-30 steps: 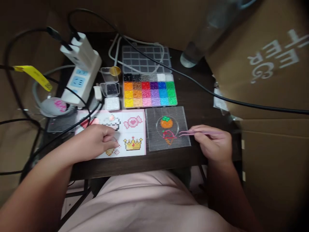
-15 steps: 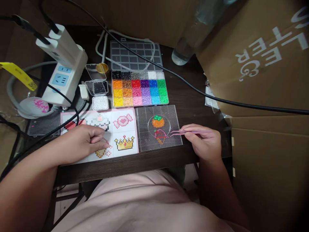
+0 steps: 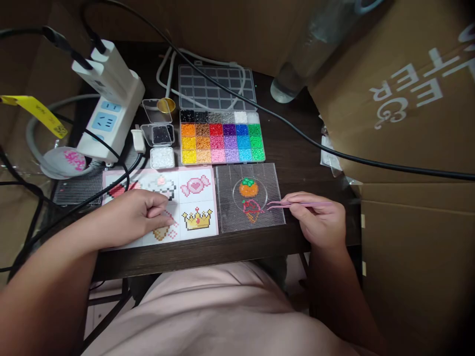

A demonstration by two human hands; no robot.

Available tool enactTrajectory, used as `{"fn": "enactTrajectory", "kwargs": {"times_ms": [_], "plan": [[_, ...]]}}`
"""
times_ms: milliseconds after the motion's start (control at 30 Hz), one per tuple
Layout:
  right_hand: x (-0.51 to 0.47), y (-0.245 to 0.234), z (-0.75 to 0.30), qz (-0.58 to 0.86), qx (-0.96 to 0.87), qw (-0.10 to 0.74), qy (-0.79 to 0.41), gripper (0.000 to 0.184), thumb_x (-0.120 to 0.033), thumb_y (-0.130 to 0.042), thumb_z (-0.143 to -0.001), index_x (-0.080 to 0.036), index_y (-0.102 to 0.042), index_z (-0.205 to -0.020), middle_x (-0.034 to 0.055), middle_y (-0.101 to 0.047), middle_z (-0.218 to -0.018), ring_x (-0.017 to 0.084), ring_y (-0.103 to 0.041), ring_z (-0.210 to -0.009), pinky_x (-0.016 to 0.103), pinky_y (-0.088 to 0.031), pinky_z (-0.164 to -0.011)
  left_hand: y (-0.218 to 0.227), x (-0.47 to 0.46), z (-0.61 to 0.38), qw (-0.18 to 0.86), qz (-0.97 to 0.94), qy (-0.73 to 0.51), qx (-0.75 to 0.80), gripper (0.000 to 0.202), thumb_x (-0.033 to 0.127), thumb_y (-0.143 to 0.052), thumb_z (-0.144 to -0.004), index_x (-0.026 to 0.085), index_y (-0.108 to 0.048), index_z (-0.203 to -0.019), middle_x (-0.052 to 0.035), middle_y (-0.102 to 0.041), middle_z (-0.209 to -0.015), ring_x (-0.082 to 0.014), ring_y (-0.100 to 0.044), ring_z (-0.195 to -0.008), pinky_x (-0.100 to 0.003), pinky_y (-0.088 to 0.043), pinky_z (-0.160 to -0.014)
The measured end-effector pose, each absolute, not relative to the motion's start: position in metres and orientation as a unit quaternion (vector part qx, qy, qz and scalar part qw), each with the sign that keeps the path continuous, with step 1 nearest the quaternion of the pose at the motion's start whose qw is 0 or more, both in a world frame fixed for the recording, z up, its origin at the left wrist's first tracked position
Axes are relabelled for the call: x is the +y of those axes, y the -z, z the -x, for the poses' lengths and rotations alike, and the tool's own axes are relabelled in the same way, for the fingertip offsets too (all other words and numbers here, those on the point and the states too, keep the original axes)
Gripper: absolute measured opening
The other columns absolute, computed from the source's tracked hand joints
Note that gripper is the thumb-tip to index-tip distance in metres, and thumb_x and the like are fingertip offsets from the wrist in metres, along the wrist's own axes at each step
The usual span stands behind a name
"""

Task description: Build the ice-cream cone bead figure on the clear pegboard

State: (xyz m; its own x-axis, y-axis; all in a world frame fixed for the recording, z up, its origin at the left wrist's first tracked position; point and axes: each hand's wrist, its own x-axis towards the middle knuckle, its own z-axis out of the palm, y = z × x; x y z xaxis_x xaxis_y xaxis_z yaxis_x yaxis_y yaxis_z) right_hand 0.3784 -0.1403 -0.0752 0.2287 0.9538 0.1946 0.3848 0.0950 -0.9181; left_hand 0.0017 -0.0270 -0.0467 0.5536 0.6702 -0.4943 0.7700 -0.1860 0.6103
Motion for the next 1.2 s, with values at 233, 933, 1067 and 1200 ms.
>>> {"fn": "enactTrajectory", "kwargs": {"times_ms": [233, 933, 1067, 1200], "plan": [[-0.140, 0.070, -0.376, 0.624, -0.543, 0.483, -0.286, 0.009, -0.027, -0.076, -0.082, -0.025, -0.082, -0.076, 0.0041, -0.081, -0.080, 0.022, -0.077, -0.074, 0.035, -0.064, -0.071, 0.048, -0.027, -0.002, 0.430, -0.770, 0.059, 0.468, 0.046, 0.051, -0.061, -0.075, 0.025, -0.028, -0.056, 0.0053, -0.033, -0.049, -0.0130, -0.034, -0.049, -0.027, -0.030, -0.047], [-0.135, 0.061, -0.389, 0.519, -0.233, 0.653, -0.501, 0.029, -0.038, -0.081, -0.072, -0.022, -0.060, -0.060, -0.0074, -0.028, -0.041, 0.008, -0.025, -0.035, 0.021, -0.019, -0.034, 0.028, -0.031, -0.008, 0.464, -0.745, 0.042, 0.478, 0.047, 0.042, -0.066, -0.074, 0.023, -0.026, -0.058, 0.0085, -0.030, -0.055, -0.0092, -0.029, -0.054, -0.023, -0.027, -0.052], [-0.137, 0.064, -0.393, 0.529, -0.169, 0.671, -0.491, 0.024, -0.036, -0.080, -0.068, -0.023, -0.062, -0.063, -0.0090, -0.025, -0.037, 0.008, -0.018, -0.030, 0.024, -0.010, -0.033, 0.029, -0.033, -0.006, 0.479, -0.744, 0.030, 0.466, 0.047, 0.040, -0.067, -0.075, 0.023, -0.028, -0.058, 0.0082, -0.033, -0.056, -0.0087, -0.031, -0.055, -0.022, -0.029, -0.054], [-0.138, 0.066, -0.394, 0.531, -0.193, 0.663, -0.491, 0.029, -0.038, -0.079, -0.071, -0.023, -0.056, -0.062, -0.0103, -0.022, -0.038, 0.008, -0.017, -0.029, 0.024, -0.012, -0.032, 0.033, -0.033, -0.002, 0.495, -0.736, 0.023, 0.462, 0.046, 0.039, -0.067, -0.076, 0.023, -0.028, -0.059, 0.0083, -0.032, -0.057, -0.0091, -0.031, -0.056, -0.022, -0.027, -0.054]]}}
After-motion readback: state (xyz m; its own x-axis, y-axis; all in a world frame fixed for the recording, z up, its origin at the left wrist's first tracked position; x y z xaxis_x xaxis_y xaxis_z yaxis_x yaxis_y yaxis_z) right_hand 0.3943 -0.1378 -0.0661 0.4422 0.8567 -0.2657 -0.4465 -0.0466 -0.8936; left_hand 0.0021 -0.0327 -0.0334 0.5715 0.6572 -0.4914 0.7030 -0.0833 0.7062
